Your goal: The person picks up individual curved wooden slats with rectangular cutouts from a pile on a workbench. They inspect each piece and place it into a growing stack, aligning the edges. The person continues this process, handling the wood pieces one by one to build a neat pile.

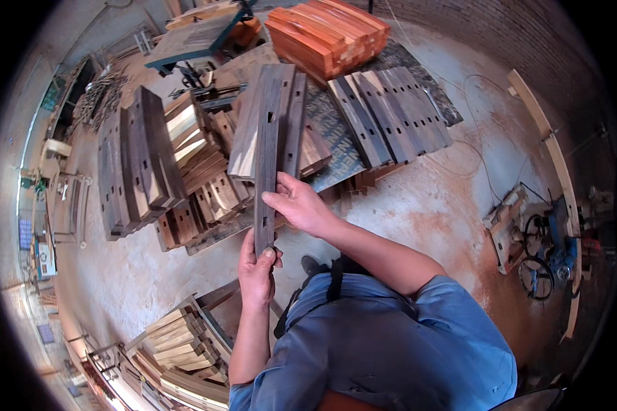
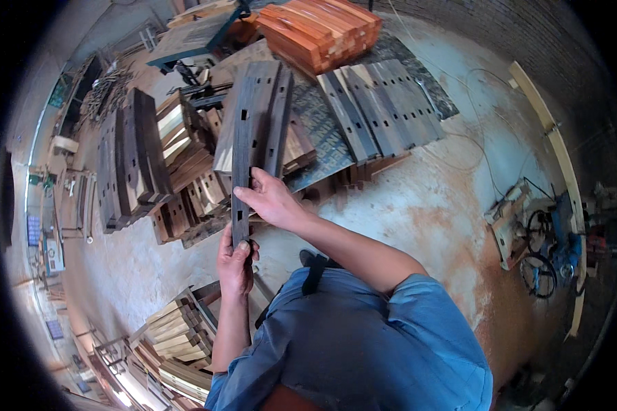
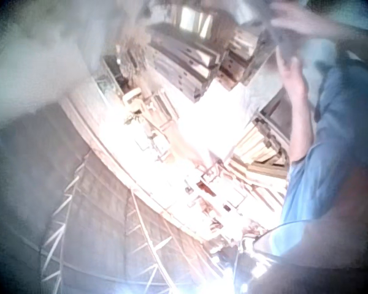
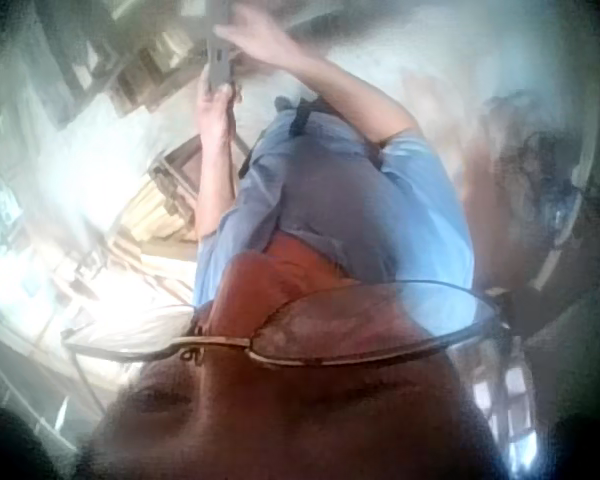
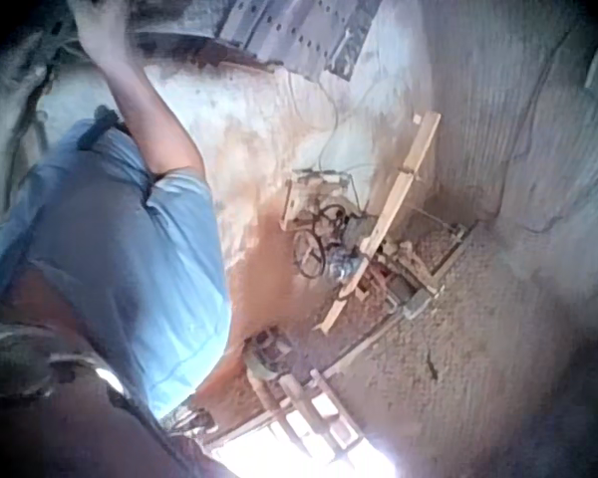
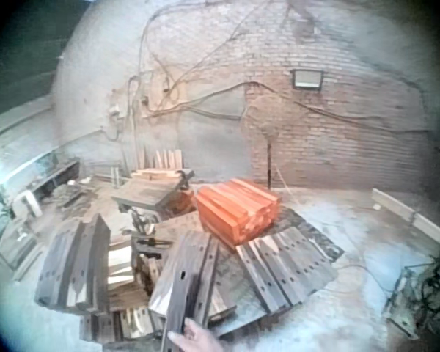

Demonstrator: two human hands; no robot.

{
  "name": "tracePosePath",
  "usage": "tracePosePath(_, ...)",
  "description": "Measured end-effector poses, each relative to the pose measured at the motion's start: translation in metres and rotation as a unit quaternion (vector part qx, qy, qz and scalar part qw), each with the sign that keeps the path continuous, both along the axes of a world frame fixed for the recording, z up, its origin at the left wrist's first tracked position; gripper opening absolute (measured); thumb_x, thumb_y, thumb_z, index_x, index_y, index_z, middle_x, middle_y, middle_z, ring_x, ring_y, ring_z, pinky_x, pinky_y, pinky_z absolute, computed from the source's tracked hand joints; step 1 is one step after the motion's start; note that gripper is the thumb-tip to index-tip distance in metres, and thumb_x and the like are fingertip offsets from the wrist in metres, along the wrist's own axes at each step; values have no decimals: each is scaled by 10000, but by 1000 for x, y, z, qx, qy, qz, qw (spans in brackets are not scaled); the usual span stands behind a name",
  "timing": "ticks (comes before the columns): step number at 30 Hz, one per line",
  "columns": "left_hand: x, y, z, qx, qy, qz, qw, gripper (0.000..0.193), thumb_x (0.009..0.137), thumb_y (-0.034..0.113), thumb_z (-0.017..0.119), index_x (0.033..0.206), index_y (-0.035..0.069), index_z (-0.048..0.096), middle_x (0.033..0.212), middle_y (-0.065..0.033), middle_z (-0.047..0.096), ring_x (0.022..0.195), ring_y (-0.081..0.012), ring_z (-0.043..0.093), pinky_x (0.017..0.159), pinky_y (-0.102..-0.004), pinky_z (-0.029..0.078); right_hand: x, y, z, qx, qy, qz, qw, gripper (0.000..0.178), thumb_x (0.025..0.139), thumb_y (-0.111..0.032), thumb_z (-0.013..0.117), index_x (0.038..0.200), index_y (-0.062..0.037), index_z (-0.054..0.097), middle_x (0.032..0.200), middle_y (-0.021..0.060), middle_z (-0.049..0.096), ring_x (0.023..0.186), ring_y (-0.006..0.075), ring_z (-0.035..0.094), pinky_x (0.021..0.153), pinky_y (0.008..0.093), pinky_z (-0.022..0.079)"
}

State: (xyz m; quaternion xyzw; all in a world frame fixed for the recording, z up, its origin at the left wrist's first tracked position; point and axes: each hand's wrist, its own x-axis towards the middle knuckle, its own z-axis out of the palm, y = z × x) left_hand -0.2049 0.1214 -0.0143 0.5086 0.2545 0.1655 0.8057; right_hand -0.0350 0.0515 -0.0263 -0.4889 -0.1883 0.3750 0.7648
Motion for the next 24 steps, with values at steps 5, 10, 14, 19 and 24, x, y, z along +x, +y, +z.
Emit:
tracePosePath(5, 8, -10, -14, -5, 36, -39, 999, 570, 899, 107, 620, 1419, 17, 405, 1140, -119, 590, 810, -154, 599, 656, -255, 490, -2, -7, -24, 9, -5, -88, 996, 319, 912, -76, 609, 1193, 47, 521, 984, 93, 653, 833, 122, 609, 720, 283, 500)
tracePosePath(10, 18, -10, -13, -51, 30, -67, 996, 622, 887, 204, 674, 1409, 7, 400, 1141, -124, 610, 800, -154, 614, 642, -245, 497, 7, -19, -16, -64, 10, -53, 997, 456, 941, -22, 566, 1357, 52, 393, 1173, 120, 607, 1029, 150, 601, 882, 305, 507)
tracePosePath(14, 20, -6, -18, -99, 1, -88, 991, 625, 889, 184, 668, 1418, 11, 386, 1145, -131, 614, 812, -160, 625, 639, -244, 504, 9, -20, -9, -55, 12, -78, 995, 473, 930, -23, 587, 1354, 43, 387, 1141, 115, 613, 980, 138, 609, 837, 302, 521)
tracePosePath(19, 22, -4, -18, -118, -4, -104, 988, 627, 889, 125, 640, 1443, 18, 366, 1160, -136, 604, 845, -152, 633, 658, -231, 500, 12, -19, -11, -23, 41, -77, 996, 443, 932, -32, 577, 1334, 45, 405, 1120, 108, 618, 961, 139, 611, 815, 298, 523)
tracePosePath(24, 27, -14, -9, 123, 85, -88, 985, 642, 840, 38, 650, 1430, 38, 398, 1172, -119, 603, 852, -175, 633, 707, -269, 519, 25, -26, -16, 32, 93, -25, 995, 344, 982, -84, 497, 1309, 23, 471, 1134, 86, 618, 981, 132, 605, 841, 304, 516)
